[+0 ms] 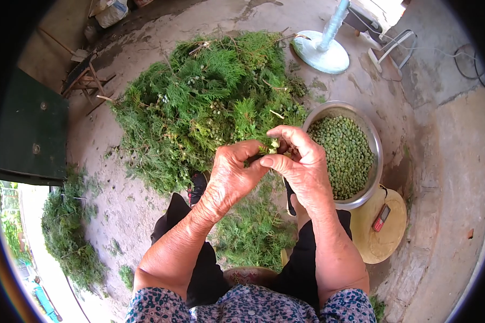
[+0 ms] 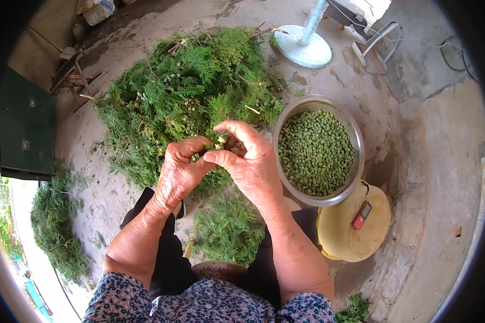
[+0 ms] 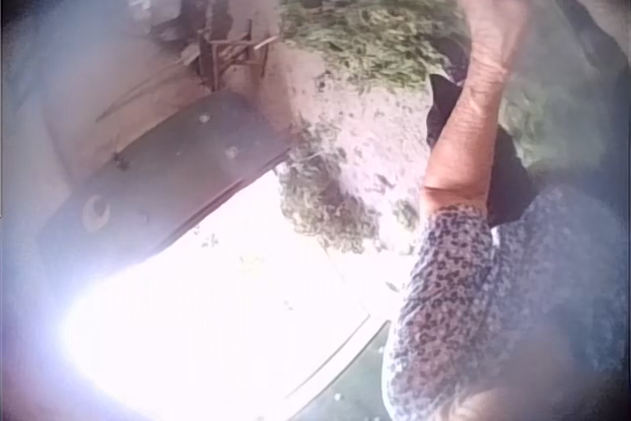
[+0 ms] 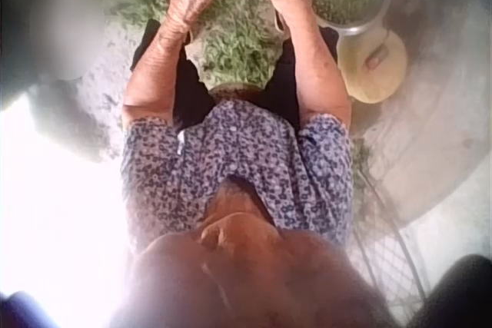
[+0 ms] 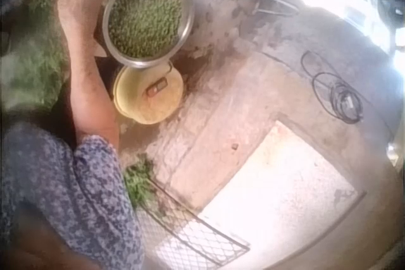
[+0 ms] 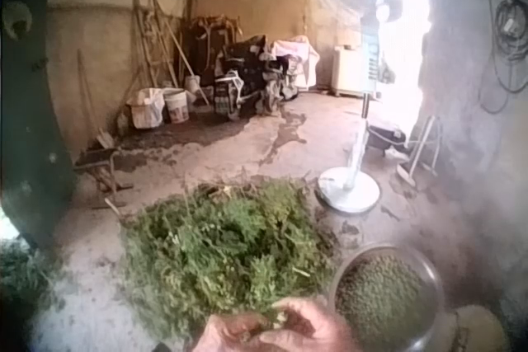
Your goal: The person picks small green berries from cedar branches by hand and drops them into a metal bowl. They handle the branches one at a time, occasionally tossing aside stripped branches and reaching for new ones from the pile.
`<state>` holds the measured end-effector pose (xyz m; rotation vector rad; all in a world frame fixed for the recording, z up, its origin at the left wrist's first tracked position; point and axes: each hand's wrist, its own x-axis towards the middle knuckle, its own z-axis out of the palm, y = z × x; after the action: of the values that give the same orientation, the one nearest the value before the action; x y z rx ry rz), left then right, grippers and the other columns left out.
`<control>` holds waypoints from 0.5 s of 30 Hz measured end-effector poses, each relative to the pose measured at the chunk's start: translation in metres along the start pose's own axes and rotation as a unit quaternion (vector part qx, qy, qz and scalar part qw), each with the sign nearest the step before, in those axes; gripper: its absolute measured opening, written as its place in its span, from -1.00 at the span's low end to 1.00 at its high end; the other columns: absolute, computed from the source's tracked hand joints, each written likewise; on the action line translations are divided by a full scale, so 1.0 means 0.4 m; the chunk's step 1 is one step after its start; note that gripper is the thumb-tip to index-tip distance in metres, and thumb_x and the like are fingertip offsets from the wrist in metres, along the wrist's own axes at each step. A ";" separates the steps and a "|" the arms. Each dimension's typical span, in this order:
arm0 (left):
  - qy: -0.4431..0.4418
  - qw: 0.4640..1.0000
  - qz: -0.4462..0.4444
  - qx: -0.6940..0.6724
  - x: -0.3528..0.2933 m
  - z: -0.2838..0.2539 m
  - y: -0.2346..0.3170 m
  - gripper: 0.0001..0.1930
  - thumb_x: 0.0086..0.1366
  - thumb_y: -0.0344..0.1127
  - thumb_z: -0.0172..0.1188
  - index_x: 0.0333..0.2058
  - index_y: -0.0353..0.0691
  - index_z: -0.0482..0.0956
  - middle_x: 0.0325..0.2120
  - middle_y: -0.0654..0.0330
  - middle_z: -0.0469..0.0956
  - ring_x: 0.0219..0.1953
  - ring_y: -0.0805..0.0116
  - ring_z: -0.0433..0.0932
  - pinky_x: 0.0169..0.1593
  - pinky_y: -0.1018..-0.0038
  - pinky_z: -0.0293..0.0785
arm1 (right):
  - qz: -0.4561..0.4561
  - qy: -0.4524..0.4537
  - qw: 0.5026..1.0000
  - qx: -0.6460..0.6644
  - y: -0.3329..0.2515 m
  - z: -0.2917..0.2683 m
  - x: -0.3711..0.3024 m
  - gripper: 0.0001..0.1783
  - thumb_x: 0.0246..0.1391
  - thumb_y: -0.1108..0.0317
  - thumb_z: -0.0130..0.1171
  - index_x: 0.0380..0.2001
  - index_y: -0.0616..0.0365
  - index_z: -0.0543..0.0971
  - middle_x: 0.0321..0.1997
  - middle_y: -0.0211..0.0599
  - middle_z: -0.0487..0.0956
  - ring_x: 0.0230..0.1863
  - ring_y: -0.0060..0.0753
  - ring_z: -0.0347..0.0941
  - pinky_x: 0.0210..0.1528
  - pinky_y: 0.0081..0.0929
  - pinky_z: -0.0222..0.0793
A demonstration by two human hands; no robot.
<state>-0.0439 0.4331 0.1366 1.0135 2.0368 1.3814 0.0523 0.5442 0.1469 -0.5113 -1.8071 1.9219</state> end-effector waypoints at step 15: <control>-0.056 0.972 -0.102 -0.203 -0.017 0.015 0.019 -0.85 0.08 -0.54 0.15 -0.32 -0.31 0.57 -0.58 0.26 0.49 -0.54 0.56 0.40 -0.44 0.61 0.36 | 0.169 0.223 0.879 0.385 0.052 -0.183 0.011 -0.86 0.07 0.46 -0.07 -0.33 0.29 0.44 -0.45 -0.22 0.44 -0.48 -0.40 0.41 -0.58 -0.60 0.31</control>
<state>-0.0332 0.4329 0.1412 0.6680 1.6313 1.5087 0.0876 0.6067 0.1209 -0.9097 -0.6004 2.2910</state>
